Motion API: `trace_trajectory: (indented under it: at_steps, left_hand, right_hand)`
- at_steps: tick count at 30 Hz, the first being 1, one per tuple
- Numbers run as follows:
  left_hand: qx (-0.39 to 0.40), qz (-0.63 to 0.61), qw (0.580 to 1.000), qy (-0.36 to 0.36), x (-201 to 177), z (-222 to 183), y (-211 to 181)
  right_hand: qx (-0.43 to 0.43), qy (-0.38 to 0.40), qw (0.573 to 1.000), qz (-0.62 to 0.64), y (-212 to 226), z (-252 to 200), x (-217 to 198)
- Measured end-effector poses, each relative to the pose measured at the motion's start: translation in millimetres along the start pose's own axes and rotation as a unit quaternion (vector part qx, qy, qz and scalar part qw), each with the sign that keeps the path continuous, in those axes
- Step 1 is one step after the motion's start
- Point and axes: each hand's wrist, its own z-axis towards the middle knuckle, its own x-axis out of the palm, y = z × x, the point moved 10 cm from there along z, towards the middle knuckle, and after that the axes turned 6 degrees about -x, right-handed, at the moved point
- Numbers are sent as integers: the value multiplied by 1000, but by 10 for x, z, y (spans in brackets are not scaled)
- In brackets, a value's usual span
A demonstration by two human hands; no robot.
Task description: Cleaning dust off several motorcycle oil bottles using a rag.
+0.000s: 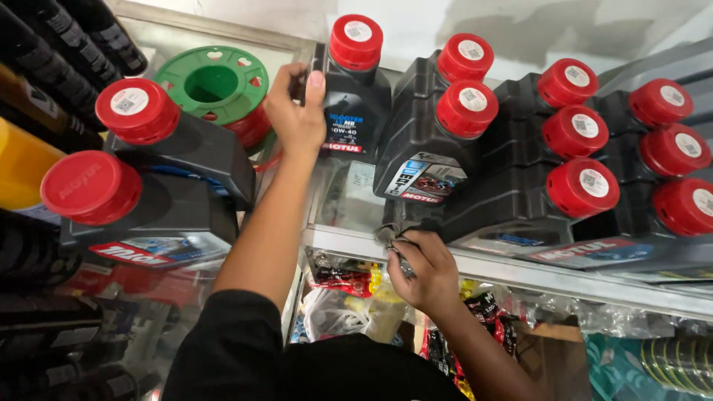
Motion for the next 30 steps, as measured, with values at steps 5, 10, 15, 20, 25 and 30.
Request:
trace_trajectory:
  at_steps: [5,10,15,20,25,30]
  left_hand:
    - [32,14,999,-8,126,81,34]
    - [-2,-7,998,55,185,115,67]
    - [61,27,997,45,14,-136,-660]
    - [200,59,959,194,177,-768,-1633]
    - [107,14,955,275,379,-1087,-975]
    - [-5,-67,941,332,417,-1160,-724]
  right_hand:
    - [18,3,1000,1,-10,14,-10]
    - [13,4,1000,-2,3,-3,-9]
    - [17,2,1000,-1,6,16,-18]
    - [32,13,999,-8,-45,-15,-8]
    - [5,-52,999,12,-160,-197,-5]
    - [51,-62,996,30,-202,-258,-32]
